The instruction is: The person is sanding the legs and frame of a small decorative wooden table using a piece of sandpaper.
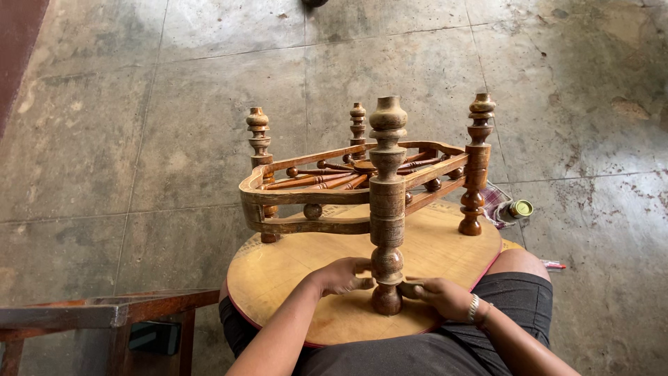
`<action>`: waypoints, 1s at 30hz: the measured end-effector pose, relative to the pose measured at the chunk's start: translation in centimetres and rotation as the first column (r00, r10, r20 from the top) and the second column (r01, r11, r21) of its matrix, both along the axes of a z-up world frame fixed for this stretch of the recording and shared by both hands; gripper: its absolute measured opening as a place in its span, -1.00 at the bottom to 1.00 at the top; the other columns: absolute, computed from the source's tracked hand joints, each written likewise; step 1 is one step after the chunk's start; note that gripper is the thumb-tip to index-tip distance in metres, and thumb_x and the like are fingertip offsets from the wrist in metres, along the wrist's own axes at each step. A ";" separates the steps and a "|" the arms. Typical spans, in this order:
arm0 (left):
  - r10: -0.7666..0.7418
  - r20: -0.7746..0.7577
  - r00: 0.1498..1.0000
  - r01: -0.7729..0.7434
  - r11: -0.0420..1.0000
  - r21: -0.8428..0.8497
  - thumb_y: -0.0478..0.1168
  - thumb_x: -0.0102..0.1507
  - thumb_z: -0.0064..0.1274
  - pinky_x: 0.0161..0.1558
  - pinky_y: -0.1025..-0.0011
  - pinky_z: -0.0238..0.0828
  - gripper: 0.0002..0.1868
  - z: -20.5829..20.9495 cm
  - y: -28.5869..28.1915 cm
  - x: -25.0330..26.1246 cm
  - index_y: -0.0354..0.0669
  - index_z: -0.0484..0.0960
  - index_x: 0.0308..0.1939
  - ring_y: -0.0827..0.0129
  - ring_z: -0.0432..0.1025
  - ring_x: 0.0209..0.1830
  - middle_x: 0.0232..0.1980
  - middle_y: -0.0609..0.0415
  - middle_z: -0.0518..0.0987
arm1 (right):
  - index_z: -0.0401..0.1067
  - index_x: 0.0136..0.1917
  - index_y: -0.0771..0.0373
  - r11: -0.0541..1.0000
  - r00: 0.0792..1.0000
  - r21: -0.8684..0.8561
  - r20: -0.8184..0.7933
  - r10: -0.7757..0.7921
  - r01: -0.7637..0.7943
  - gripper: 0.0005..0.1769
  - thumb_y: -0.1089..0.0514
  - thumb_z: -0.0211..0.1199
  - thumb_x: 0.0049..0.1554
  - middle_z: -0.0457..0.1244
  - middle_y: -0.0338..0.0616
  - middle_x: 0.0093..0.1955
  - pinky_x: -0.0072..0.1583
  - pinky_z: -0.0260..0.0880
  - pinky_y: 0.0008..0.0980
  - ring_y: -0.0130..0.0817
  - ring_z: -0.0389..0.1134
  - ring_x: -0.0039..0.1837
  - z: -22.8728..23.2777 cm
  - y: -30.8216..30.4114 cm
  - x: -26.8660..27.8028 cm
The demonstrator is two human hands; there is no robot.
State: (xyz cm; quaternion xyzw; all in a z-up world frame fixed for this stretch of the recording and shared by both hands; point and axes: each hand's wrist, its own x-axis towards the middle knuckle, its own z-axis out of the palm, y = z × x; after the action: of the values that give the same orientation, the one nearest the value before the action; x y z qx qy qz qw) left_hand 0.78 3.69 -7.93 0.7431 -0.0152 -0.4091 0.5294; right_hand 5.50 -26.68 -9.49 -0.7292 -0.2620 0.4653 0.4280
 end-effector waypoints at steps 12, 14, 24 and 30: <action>0.187 -0.112 0.976 -0.172 0.976 0.136 -0.09 0.15 0.31 0.02 0.42 0.57 -0.62 -2.3 -1.2 -0.7 -0.19 0.69 -0.04 0.46 0.62 -0.19 -0.16 0.12 0.73 | 0.44 0.28 0.30 0.939 0.857 0.034 -0.421 -0.296 0.341 -0.61 0.29 0.25 0.17 0.42 -0.21 0.21 0.29 0.45 -0.35 -0.47 0.43 0.22 -5.4 4.7 0.1; 0.232 -0.163 0.959 -0.215 0.970 0.115 -0.02 0.16 0.31 -0.01 0.35 0.59 -0.62 -0.9 -1.1 -0.7 -0.22 0.70 -0.11 0.44 0.61 -0.21 -0.18 0.07 0.72 | 0.44 0.29 0.28 0.932 0.871 0.078 -0.390 -0.297 0.353 -0.57 0.30 0.28 0.14 0.42 -0.24 0.22 0.29 0.44 -0.38 -0.50 0.42 0.23 -4.6 4.7 0.1; 0.212 -0.253 0.944 -0.221 0.975 -0.008 -0.14 0.25 0.13 0.46 0.13 0.19 -0.14 -2.0 -2.3 -3.7 -0.13 0.03 0.54 0.08 0.28 0.42 0.36 -0.21 0.39 | 0.44 0.28 0.36 0.825 0.795 0.101 -0.352 -0.494 0.557 -0.59 0.29 0.21 0.15 0.43 -0.09 0.20 0.31 0.35 -0.39 -0.38 0.42 0.23 -8.7 3.9 0.9; -0.120 -0.054 0.991 0.128 0.976 0.178 0.01 0.19 0.26 0.29 0.23 0.33 -0.24 -2.4 -4.4 -2.8 -0.16 0.31 0.39 0.13 0.40 0.23 0.22 -0.15 0.51 | 0.49 0.23 0.35 0.849 0.828 0.084 -0.292 -0.479 0.521 -0.63 0.21 0.25 0.16 0.44 -0.12 0.19 0.30 0.35 -0.41 -0.41 0.42 0.22 -6.7 4.3 0.8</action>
State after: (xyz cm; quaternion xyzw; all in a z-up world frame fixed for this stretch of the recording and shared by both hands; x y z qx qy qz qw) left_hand -2.04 -0.72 -10.32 0.7769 -0.0129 -0.4568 0.4332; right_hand 6.30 -22.43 -16.20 -0.6682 -0.0394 0.4054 0.6226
